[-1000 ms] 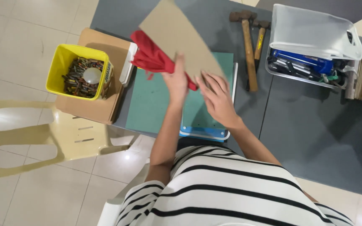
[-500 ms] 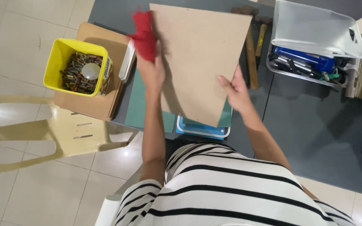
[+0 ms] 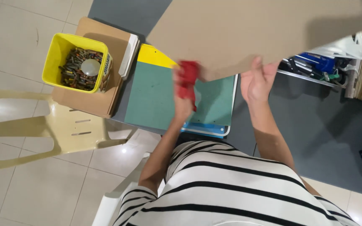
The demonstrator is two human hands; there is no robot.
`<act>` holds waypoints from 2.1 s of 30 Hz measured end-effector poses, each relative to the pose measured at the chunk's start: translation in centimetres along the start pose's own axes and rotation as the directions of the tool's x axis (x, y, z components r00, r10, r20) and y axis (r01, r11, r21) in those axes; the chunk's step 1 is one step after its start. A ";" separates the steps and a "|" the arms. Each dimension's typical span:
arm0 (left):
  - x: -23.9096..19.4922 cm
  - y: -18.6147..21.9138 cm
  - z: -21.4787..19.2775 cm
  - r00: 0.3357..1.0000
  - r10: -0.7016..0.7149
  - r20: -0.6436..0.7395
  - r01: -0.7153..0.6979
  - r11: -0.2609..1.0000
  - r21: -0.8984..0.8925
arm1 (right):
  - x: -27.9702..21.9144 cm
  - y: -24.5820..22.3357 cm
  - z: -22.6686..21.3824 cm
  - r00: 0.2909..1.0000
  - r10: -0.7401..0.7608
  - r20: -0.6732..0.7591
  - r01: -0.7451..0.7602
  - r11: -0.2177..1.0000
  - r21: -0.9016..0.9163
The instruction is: The person wipes several cutting boards with a red cloth, cleaning both sides of each board. The person then places the cleaned boards into a clear plastic container and closes the lid.
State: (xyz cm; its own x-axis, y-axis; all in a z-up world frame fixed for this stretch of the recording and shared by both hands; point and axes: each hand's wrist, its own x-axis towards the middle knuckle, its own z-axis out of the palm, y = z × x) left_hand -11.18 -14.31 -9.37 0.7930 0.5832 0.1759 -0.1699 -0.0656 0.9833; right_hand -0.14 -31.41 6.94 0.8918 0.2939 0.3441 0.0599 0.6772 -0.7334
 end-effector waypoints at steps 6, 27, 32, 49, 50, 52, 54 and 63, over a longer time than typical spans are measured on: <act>5.8 7.5 -10.9 0.874 -0.467 0.135 0.357 0.428 -0.830 | -2.3 0.7 1.3 0.790 0.118 0.602 0.271 0.814 -0.514; 1.0 1.0 -25.2 0.935 -0.336 -0.113 0.352 0.914 0.200 | -10.3 9.2 -18.5 0.822 0.363 -0.440 -0.382 -0.223 -0.897; 0.3 -5.4 -24.2 0.940 -0.316 -0.131 0.342 0.852 0.396 | -12.8 11.8 -21.7 0.741 0.411 -0.531 -0.523 -0.144 -0.840; 1.9 6.3 -11.2 0.960 0.141 -0.243 0.096 0.648 0.756 | -12.8 7.3 -19.6 0.774 0.484 -0.409 -0.629 0.511 -0.586; 1.5 5.5 -10.0 0.981 0.116 -0.156 0.022 0.731 0.682 | -12.5 6.9 -18.3 0.796 0.485 -0.363 -0.603 0.578 -0.550; 0.4 6.1 -6.3 0.992 0.106 -0.066 -0.046 0.803 0.595 | -11.4 6.1 -15.3 0.819 0.482 -0.311 -0.572 0.644 -0.508; -1.3 8.7 -1.3 0.965 0.153 0.212 -0.220 0.914 0.340 | -10.4 5.0 -12.2 0.894 0.387 -0.225 -0.445 0.706 -0.551; 6.4 5.9 0.4 0.812 0.401 0.425 -0.584 0.551 0.596 | -7.4 1.5 -5.7 0.986 0.140 0.096 -0.044 0.759 -0.650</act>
State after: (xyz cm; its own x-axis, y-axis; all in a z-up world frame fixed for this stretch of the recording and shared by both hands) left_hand -6.86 -11.28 -2.45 0.8242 0.1030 0.5569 -0.2081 -0.8595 0.4669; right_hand -4.07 -36.42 -0.02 0.8441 0.4489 0.2931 0.2975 0.0626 -0.9527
